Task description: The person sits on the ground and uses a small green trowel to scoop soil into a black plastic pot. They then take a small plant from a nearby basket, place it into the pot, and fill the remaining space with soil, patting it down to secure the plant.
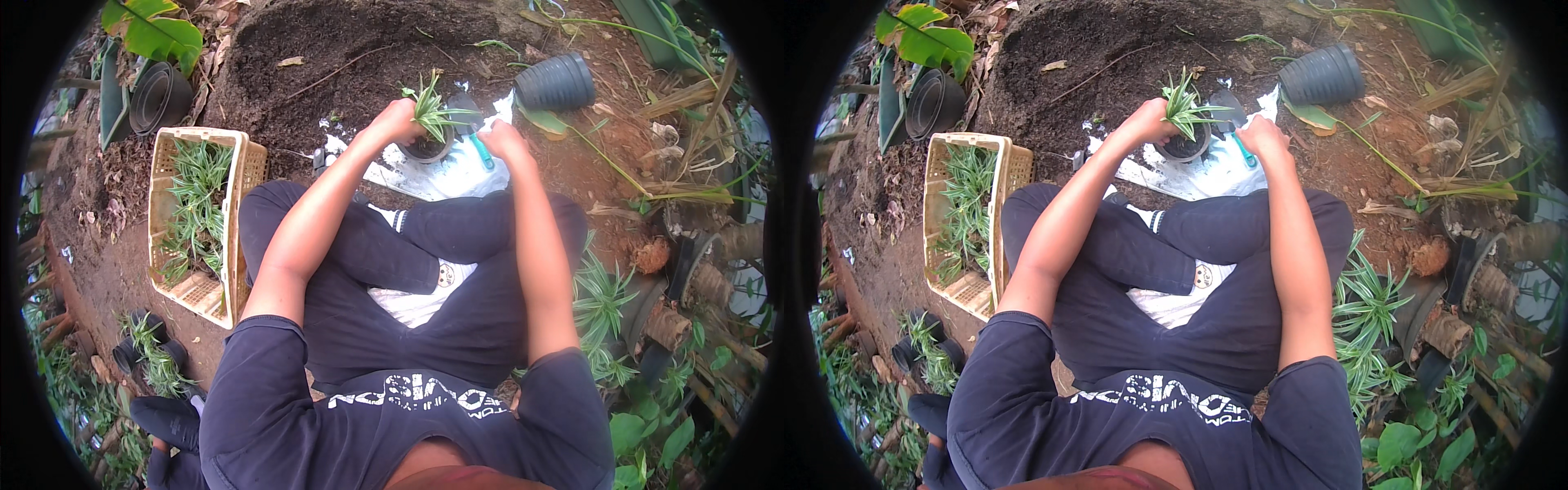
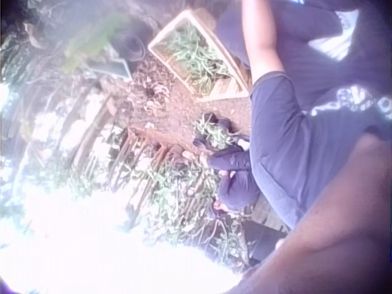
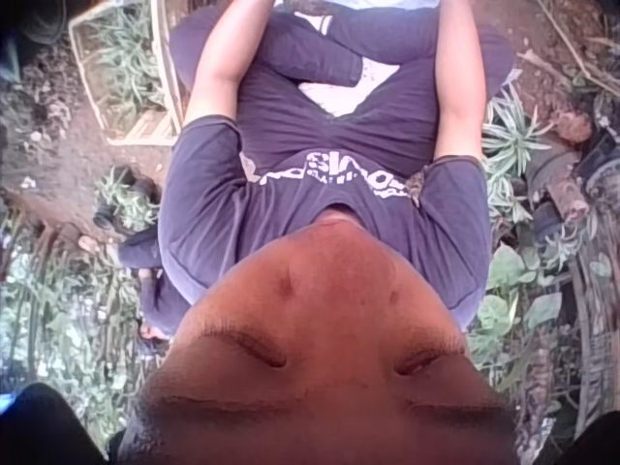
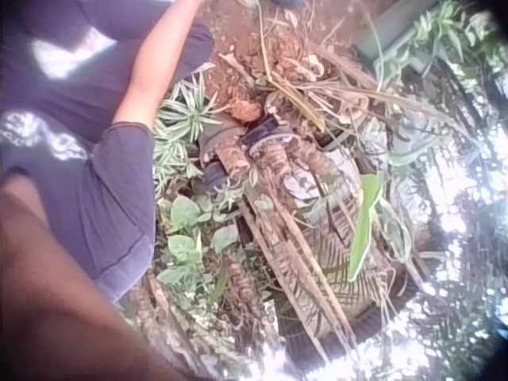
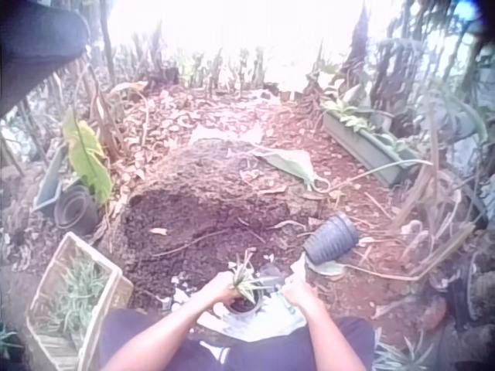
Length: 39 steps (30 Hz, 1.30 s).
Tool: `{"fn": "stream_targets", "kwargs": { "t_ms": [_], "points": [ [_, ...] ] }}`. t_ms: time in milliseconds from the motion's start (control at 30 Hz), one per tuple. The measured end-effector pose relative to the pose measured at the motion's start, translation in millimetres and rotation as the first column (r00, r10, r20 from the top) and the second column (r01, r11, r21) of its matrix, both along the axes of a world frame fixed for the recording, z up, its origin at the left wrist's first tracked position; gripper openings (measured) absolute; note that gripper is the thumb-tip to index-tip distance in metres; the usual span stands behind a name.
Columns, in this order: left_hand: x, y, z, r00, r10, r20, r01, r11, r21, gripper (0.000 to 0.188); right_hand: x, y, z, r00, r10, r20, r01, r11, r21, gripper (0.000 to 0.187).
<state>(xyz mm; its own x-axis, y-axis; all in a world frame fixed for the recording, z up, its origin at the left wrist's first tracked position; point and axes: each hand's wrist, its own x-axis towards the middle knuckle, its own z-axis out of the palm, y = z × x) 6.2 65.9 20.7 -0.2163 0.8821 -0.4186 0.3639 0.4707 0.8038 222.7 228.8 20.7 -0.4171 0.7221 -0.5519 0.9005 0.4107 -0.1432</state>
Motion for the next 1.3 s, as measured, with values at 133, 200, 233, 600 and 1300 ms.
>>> {"fn": "stream_targets", "kwargs": {
  "t_ms": [133, 200, 233, 600, 1300],
  "points": [
    [0, -2, 0, 0.999, -0.003, 0.034, 0.002, 1.0, 0.022, 0.019, -5, -8, -9, 0.996, -0.009, 0.086, 0.013, 0.999, -0.053, 0.059],
    [0, -2, -2, 0.998, -0.007, 0.055, 0.005, 1.0, 0.024, 0.019, -9, -14, -18, 0.992, 0.009, 0.125, 0.0, 0.997, -0.074, 0.057],
    [0, -2, -2, 0.998, 0.0, 0.067, -0.001, 1.0, 0.02, 0.019, -7, -14, -25, 0.994, 0.01, 0.108, -0.003, 0.998, -0.061, 0.053],
    [-6, 1, -13, 0.999, -0.01, 0.04, 0.009, 0.999, 0.03, 0.016, 3, -1, -77, 0.999, 0.005, -0.035, -0.007, 0.999, -0.048, 0.033],
    [-7, -4, -19, 0.993, -0.028, -0.111, 0.035, 0.997, 0.062, 0.025, 6, 7, -32, 0.995, 0.025, -0.098, -0.02, 0.998, 0.052, 0.029]
  ]
}}
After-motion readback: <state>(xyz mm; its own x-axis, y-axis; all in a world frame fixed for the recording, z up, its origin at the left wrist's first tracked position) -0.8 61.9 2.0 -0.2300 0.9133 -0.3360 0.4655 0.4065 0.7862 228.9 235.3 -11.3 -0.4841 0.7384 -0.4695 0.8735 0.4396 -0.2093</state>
